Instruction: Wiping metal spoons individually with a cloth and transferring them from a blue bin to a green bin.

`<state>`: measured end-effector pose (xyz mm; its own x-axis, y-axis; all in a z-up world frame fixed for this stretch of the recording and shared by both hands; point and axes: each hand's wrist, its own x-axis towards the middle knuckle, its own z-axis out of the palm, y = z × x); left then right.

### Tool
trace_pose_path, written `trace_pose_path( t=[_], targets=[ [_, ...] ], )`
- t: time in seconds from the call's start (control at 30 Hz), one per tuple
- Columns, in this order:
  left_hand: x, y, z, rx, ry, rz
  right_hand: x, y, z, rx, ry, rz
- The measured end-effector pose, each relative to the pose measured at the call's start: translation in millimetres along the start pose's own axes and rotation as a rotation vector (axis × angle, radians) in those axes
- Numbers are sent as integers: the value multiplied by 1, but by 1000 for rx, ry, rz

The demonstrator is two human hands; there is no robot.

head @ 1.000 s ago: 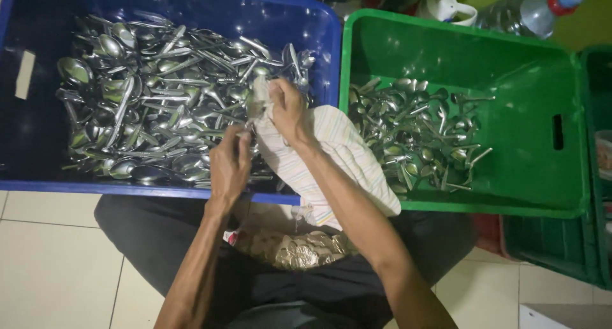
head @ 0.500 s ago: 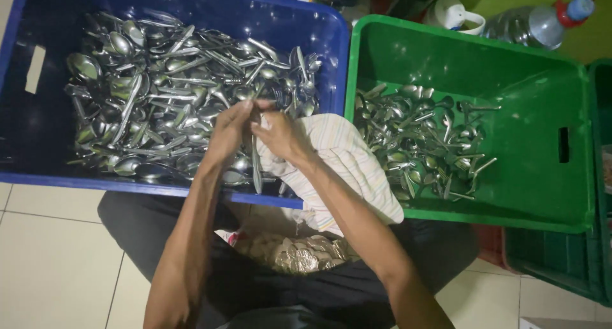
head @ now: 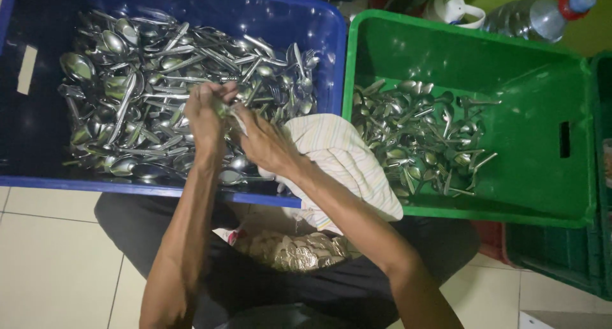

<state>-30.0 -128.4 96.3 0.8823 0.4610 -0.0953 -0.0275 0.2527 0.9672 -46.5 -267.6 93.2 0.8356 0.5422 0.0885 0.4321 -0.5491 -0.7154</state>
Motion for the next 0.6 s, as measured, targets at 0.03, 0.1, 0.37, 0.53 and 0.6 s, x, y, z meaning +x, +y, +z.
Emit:
trace_pose_path(
  t=[0.03, 0.1, 0.37, 0.53, 0.6],
  targets=[
    [11, -10, -2, -1, -2, 4, -4, 1, -2, -1, 3, -2],
    [33, -31, -4, -92, 68, 16, -12, 3, -5, 19, -177, 35],
    [80, 61, -7, 174, 193, 100, -3, 17, 7, -59, -608, 188],
    [29, 94, 98, 34, -630, 164, 2, -9, -18, -189, -678, 309],
    [25, 96, 115, 598, -643, 549, 2, -13, -23, -157, -714, 363]
  ],
)
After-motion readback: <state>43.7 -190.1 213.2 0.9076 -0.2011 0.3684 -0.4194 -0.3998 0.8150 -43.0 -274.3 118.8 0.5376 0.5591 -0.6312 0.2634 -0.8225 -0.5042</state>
